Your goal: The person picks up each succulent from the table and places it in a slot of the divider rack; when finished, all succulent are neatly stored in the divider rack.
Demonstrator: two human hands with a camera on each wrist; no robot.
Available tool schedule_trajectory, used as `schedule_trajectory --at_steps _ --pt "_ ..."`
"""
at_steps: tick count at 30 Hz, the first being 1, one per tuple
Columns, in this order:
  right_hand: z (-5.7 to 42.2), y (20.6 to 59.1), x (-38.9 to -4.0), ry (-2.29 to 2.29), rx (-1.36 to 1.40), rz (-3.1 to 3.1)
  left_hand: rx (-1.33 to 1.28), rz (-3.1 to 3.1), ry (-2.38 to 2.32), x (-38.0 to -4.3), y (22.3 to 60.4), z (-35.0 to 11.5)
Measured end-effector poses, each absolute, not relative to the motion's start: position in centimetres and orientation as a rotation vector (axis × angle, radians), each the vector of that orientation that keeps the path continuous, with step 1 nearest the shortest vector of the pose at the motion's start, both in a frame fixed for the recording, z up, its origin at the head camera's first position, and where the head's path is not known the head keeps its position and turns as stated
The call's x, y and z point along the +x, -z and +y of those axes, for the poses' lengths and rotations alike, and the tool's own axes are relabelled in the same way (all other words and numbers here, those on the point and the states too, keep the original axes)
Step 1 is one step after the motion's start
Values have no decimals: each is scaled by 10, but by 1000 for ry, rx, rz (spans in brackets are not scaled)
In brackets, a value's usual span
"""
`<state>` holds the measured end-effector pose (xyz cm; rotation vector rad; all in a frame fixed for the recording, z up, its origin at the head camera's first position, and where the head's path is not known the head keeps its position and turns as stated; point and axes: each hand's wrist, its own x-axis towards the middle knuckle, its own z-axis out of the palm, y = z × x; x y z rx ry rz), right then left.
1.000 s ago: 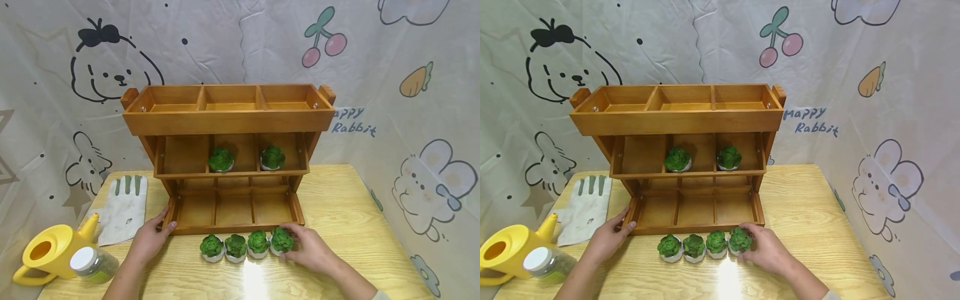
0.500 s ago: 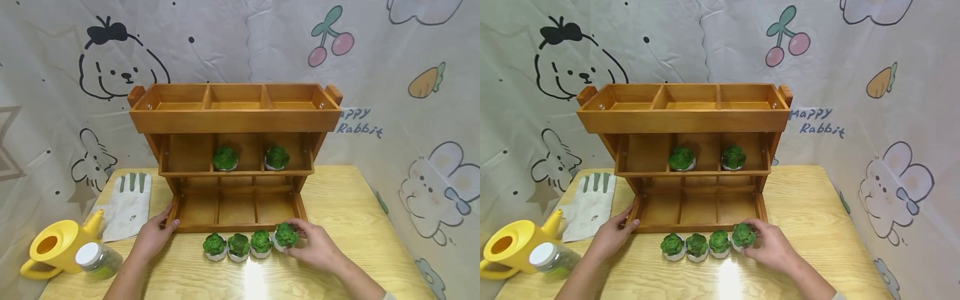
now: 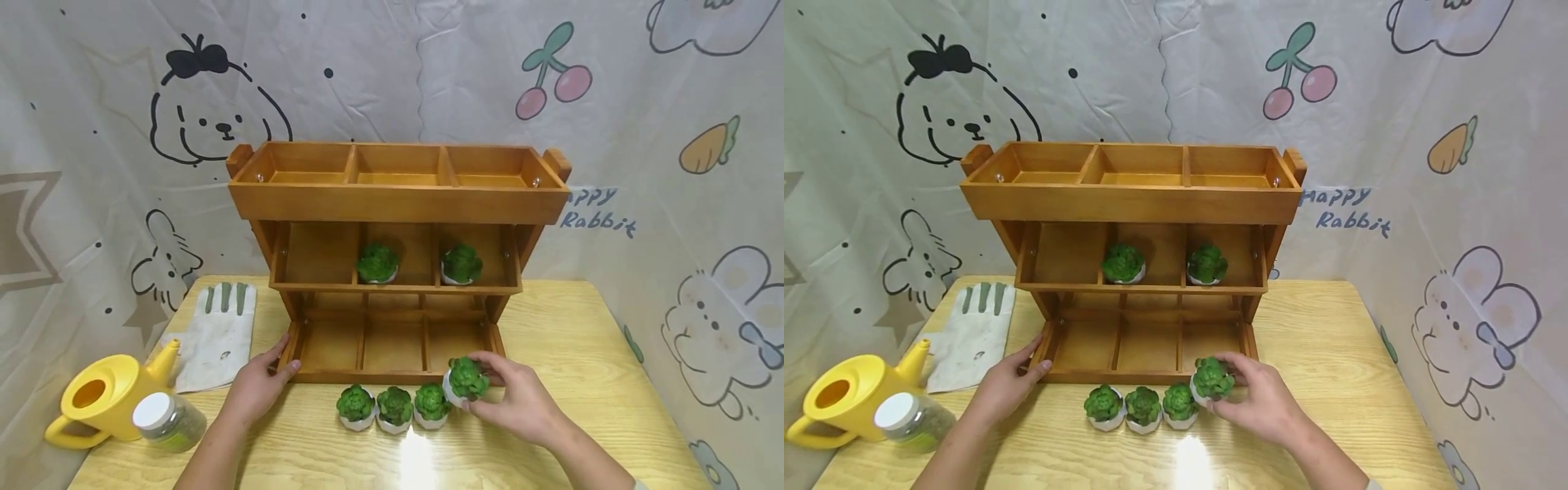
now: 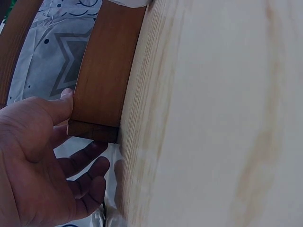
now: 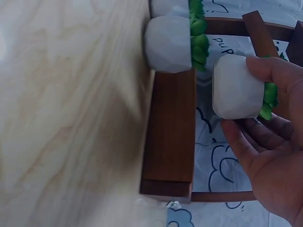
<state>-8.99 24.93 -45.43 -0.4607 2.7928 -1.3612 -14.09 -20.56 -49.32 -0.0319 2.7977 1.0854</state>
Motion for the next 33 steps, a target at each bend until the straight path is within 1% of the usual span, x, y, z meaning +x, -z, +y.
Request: schedule_trajectory --at_steps 5,23,33 --pt "244 448 -94 1432 -524 2768 -24 2794 -1085 -140 494 -205" --pt "224 426 -114 1430 -677 2848 -8 2814 -1072 -143 497 -207" --pt "203 411 -124 1448 -738 2847 -5 2832 -1055 -143 498 -207"
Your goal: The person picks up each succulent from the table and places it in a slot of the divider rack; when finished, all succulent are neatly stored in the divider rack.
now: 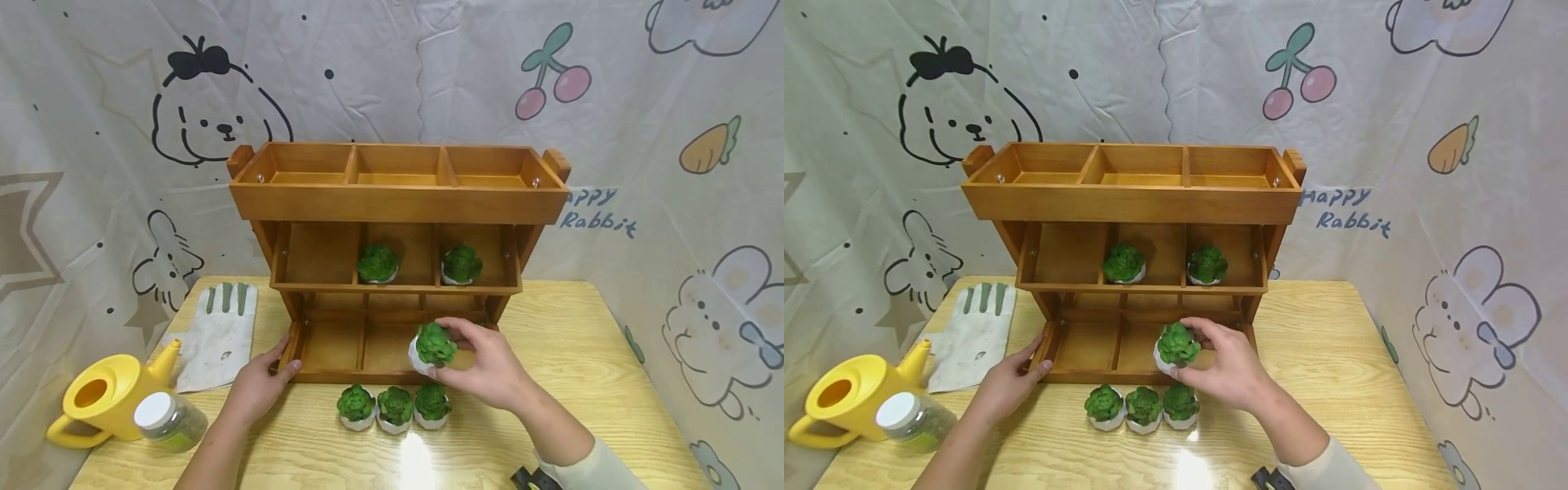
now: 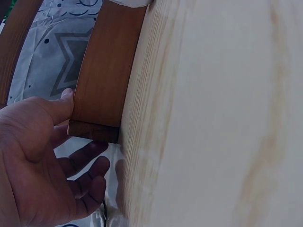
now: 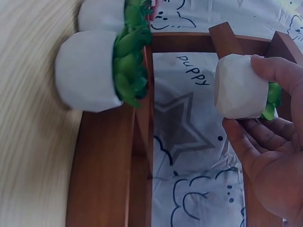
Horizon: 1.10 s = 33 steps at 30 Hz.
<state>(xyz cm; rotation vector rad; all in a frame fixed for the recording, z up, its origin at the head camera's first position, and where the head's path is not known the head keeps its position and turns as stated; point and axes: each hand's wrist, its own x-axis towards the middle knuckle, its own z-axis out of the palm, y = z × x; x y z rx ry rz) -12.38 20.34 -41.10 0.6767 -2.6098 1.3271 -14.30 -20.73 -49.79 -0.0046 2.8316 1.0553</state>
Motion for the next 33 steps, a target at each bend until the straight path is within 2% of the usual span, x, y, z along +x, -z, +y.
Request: schedule_trajectory --at_steps 33 --pt "144 371 -150 -1430 858 -2549 -19 2817 -1057 -143 498 -207"
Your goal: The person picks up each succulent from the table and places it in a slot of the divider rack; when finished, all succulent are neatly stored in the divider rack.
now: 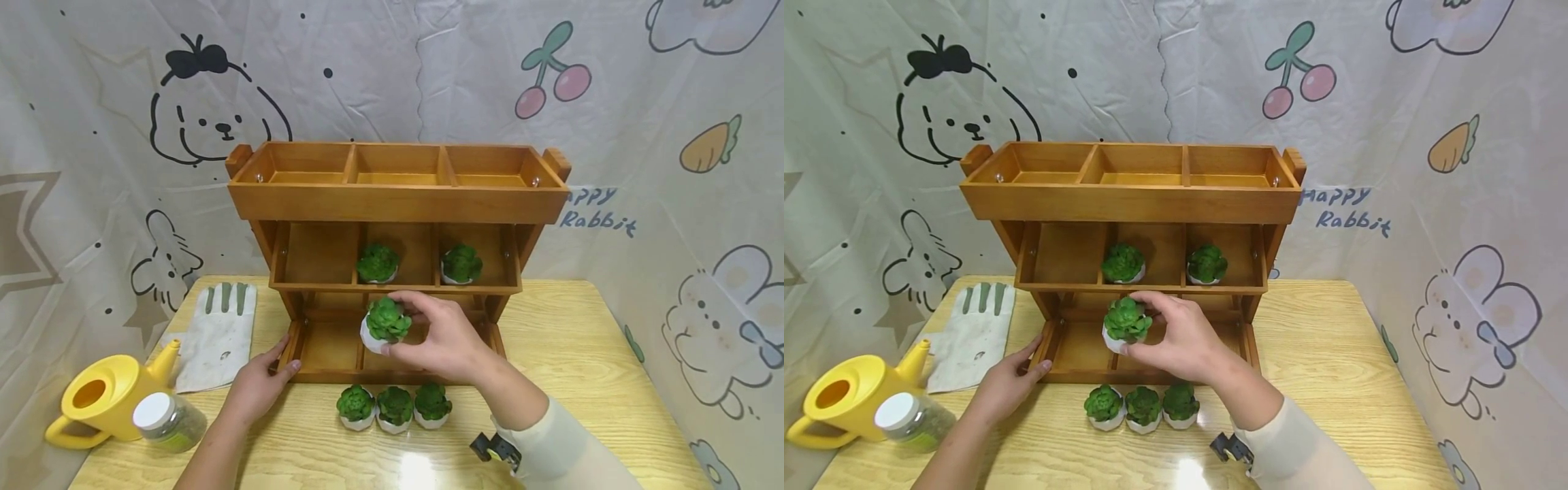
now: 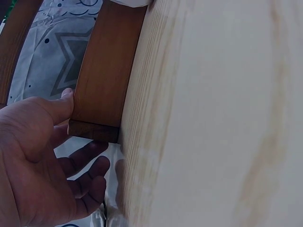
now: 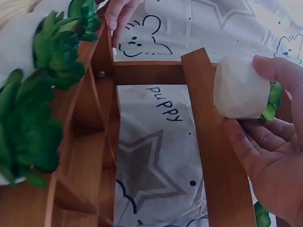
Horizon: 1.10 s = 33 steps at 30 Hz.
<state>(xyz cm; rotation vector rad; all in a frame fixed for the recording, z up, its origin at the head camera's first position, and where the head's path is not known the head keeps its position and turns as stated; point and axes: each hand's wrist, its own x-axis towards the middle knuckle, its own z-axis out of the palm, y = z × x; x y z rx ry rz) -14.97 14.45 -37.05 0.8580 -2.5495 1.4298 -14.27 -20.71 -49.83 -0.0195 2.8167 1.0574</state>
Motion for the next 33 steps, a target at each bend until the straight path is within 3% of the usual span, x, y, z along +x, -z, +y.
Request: schedule_trajectory --at_steps 33 --pt "75 335 -173 -1398 1044 -2513 -32 2836 -1036 -144 497 -206"
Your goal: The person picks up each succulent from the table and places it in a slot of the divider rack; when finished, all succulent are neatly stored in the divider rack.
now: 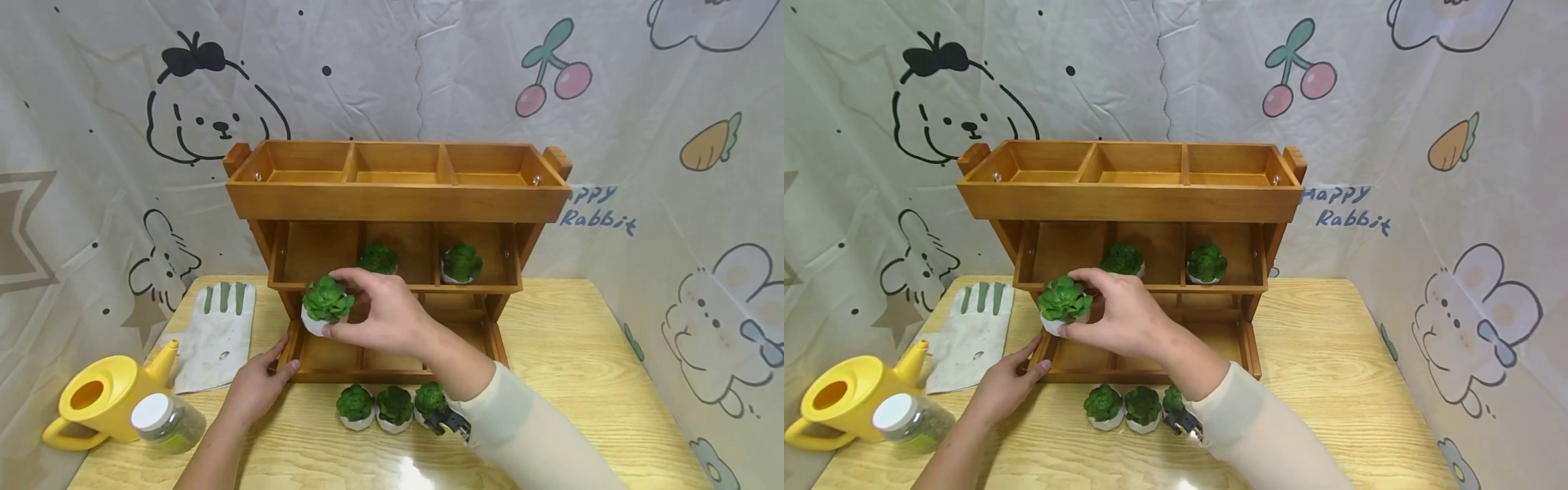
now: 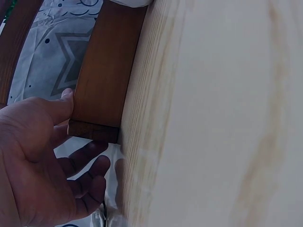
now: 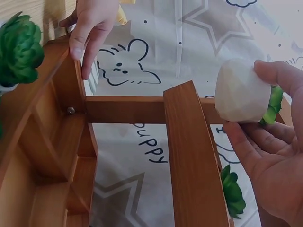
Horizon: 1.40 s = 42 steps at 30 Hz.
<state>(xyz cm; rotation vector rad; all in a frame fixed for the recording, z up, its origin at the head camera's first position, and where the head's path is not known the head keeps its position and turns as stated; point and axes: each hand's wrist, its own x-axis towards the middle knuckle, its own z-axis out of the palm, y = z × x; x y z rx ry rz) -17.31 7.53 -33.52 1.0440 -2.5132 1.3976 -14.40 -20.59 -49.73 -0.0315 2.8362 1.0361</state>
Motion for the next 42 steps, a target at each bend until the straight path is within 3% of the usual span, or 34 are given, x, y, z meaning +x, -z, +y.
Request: schedule_trajectory --at_steps 20,42 --pt "33 319 -198 -1151 1082 -2562 -56 2779 -1063 -143 497 -209" --pt "12 325 -221 -1063 842 -2586 -25 2801 -1073 -146 499 -208"
